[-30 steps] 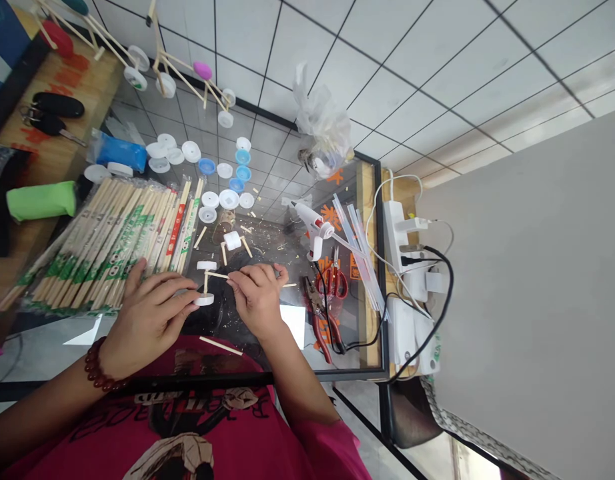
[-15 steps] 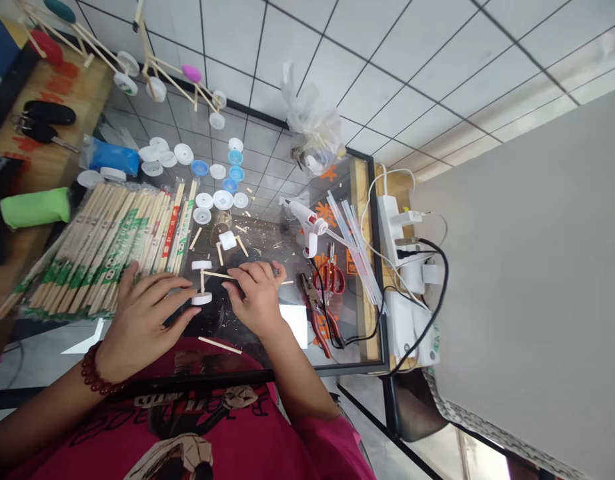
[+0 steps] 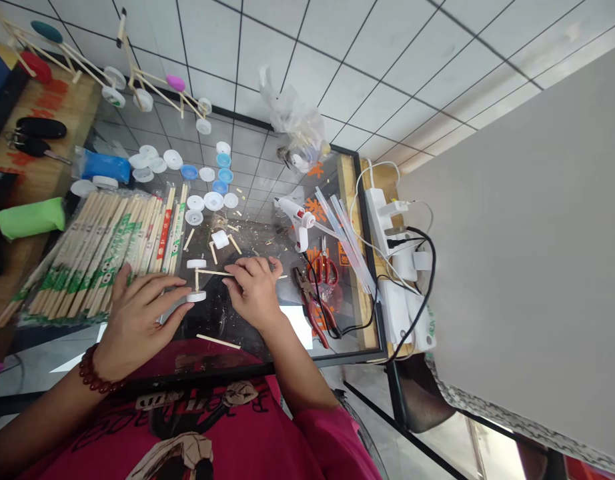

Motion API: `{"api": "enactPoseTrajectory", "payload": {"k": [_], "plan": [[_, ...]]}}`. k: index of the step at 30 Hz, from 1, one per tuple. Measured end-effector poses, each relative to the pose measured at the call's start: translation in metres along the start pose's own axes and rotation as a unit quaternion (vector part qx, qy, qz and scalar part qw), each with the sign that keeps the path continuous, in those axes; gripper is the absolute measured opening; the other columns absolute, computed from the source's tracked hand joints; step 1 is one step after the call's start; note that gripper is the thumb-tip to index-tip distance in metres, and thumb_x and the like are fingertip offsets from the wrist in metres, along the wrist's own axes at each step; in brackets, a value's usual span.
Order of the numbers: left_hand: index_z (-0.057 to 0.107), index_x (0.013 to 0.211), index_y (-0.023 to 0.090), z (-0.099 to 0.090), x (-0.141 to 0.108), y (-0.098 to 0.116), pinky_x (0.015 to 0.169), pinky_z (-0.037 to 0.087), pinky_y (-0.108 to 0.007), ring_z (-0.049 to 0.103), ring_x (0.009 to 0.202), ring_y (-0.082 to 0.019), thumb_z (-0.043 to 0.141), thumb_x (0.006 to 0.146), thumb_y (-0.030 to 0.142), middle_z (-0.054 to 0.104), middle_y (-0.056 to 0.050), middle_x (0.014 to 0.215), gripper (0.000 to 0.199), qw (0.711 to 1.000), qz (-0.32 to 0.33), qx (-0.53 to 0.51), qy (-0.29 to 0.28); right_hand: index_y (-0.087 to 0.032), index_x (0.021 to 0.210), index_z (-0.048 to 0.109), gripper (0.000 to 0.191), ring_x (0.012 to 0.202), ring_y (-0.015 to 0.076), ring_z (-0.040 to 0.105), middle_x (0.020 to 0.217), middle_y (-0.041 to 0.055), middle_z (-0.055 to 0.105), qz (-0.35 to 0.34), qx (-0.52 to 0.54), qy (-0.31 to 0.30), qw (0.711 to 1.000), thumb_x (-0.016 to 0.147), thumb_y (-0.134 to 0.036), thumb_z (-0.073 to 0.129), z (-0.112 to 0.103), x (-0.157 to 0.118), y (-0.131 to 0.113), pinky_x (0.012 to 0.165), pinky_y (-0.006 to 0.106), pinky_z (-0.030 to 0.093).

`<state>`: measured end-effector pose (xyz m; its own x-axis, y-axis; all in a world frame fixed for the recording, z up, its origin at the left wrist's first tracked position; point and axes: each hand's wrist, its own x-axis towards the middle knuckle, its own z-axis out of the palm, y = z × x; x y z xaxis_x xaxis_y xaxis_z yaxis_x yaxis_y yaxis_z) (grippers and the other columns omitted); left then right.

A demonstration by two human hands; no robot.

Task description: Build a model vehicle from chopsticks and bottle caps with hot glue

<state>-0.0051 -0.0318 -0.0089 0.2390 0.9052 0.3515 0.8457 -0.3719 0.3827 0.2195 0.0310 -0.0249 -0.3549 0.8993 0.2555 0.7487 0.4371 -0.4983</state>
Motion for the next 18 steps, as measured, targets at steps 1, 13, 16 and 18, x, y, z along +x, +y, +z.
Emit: {"api": "enactPoseTrajectory", "payload": {"k": [1, 13, 16, 18], "plan": [[0.073, 0.099, 0.022, 0.0, 0.0, 0.0, 0.12, 0.024, -0.071, 0.067, 0.105, -0.03, 0.067, 0.093, 0.022, 0.077, -0.007, 0.106, 0.008, 1.0, -0.001, 0.0, 0.003, -0.027, 0.106, 0.074, 0.012, 0.104, 0.0202, 0.064, 0.106, 0.0015, 0.075, 0.005, 0.01, 0.015, 1.0, 0.095, -0.028, 0.071, -0.005, -0.001, -0.002, 0.105, 0.044, 0.025], [0.072, 0.101, 0.021, -0.002, 0.0, 0.002, 0.119, 0.026, -0.069, 0.069, 0.104, -0.031, 0.069, 0.092, 0.023, 0.077, -0.008, 0.107, 0.01, 1.0, -0.001, -0.005, 0.01, -0.021, 0.092, 0.069, 0.011, 0.09, 0.0192, 0.057, 0.093, 0.0011, 0.07, -0.044, -0.009, -0.261, 0.964, 0.092, -0.03, 0.077, -0.037, -0.063, -0.041, 0.085, 0.038, 0.029], [0.073, 0.102, 0.021, -0.002, 0.0, 0.003, 0.12, 0.025, -0.068, 0.068, 0.104, -0.031, 0.068, 0.092, 0.023, 0.077, -0.008, 0.107, 0.01, 1.0, 0.001, -0.004, 0.008, -0.019, 0.087, 0.066, 0.009, 0.088, 0.0203, 0.057, 0.091, 0.0026, 0.07, -0.059, -0.038, -0.269, 0.961, 0.095, -0.022, 0.071, -0.035, -0.063, -0.043, 0.083, 0.038, 0.032], [0.073, 0.101, 0.021, -0.003, 0.0, 0.003, 0.12, 0.025, -0.068, 0.068, 0.104, -0.03, 0.068, 0.093, 0.023, 0.077, -0.008, 0.107, 0.01, 1.0, -0.002, -0.003, 0.006, -0.018, 0.089, 0.065, 0.009, 0.087, 0.0211, 0.058, 0.091, 0.0041, 0.07, -0.074, -0.04, -0.238, 0.968, 0.097, -0.021, 0.067, -0.037, -0.059, -0.041, 0.08, 0.037, 0.035]]}}
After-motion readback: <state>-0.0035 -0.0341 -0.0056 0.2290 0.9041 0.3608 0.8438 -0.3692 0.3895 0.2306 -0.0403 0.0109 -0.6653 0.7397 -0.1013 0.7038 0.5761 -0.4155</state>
